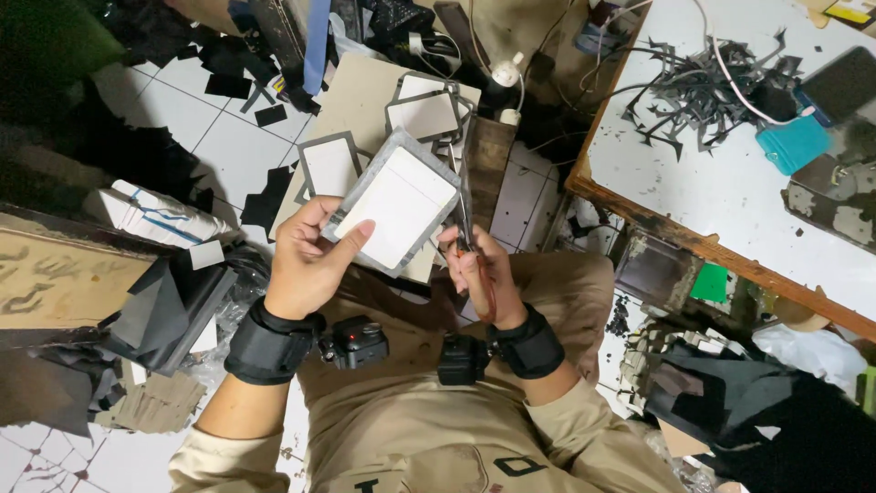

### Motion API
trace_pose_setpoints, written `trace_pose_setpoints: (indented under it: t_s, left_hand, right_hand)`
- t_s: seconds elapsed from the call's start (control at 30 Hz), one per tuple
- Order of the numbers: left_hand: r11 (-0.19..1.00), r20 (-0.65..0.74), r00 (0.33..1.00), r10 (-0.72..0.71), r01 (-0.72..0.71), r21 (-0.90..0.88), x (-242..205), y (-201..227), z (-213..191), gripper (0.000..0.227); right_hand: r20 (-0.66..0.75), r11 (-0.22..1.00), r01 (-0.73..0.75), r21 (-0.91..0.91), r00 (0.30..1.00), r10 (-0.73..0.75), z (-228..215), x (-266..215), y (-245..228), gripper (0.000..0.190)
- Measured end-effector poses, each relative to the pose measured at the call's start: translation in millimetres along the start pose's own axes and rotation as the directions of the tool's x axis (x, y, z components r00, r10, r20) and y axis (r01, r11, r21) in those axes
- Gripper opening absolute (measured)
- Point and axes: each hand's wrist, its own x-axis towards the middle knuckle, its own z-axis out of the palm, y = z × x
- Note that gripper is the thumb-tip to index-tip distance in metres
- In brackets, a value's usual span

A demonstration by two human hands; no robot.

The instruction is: The person trims excess material from small leather frames and components using scissors.

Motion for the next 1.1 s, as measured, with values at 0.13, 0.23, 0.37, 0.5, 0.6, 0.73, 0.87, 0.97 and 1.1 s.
trace_pose_setpoints:
  t_s: [0.13, 0.23, 0.37, 0.5, 0.6, 0.73, 0.87, 0.97, 1.1]
  left_hand:
    - [1.0, -0.026, 1.0, 0.012, -0.011, 0.023, 3.5, 2.4, -10.0, 0.017]
    - [0.999, -0.043, 0.998, 0.045, -0.044, 0.025, 6.2, 3.2, -16.1, 0.018]
    - [0.997, -0.065, 0.997, 0.048, -0.043, 0.071, 8.2, 9.5, -19.8, 0.019]
    - [0.995, -0.091, 0.991, 0.098, -0.096, 0.026, 11.0, 2.7, -23.3, 0.026]
    - [0.991, -0.144, 0.981, 0.131, -0.135, -0.019, 14.1, 9.2, -14.4, 0.042]
    - [0.97, -0.112, 0.964, 0.243, -0.244, -0.002, 17.1, 7.7, -4.1, 0.062]
    - [0.965, -0.21, 0.942, 0.263, -0.257, 0.053, 23.4, 0.7, -7.7, 0.064]
    - [0.966, -0.237, 0.936, 0.259, -0.245, 0.086, 24.7, -2.2, -13.1, 0.059]
    - [0.945, -0.16, 0.938, 0.309, -0.283, 0.166, 18.4, -2.1, -10.2, 0.055]
  right_hand:
    - [0.028, 0.998, -0.045, -0.053, 0.999, 0.047, -3.6, -0.7, -2.5, 0.056]
    - [0.07, 0.998, -0.036, -0.054, 0.997, 0.039, -4.5, -1.6, -1.8, 0.055]
    - [0.114, 0.998, -0.036, -0.046, 0.993, 0.041, -6.0, -3.3, 3.2, 0.054]
    - [0.156, 0.999, -0.009, -0.047, 0.988, 0.016, -5.0, -3.6, 5.7, 0.051]
    - [0.15, 0.997, -0.074, 0.011, 0.986, 0.072, 3.1, -6.4, 5.2, 0.048]
    - [0.128, 0.99, -0.128, 0.051, 0.984, 0.121, 12.6, -7.8, 6.8, 0.049]
    - [0.263, 0.983, -0.115, 0.141, 0.962, 0.075, 14.9, -2.9, -3.8, 0.058]
    - [0.367, 0.992, -0.071, 0.105, 0.93, 0.027, 12.8, -2.5, -5.3, 0.064]
    - [0.337, 0.994, -0.096, 0.044, 0.938, 0.076, 16.2, -3.4, -8.0, 0.063]
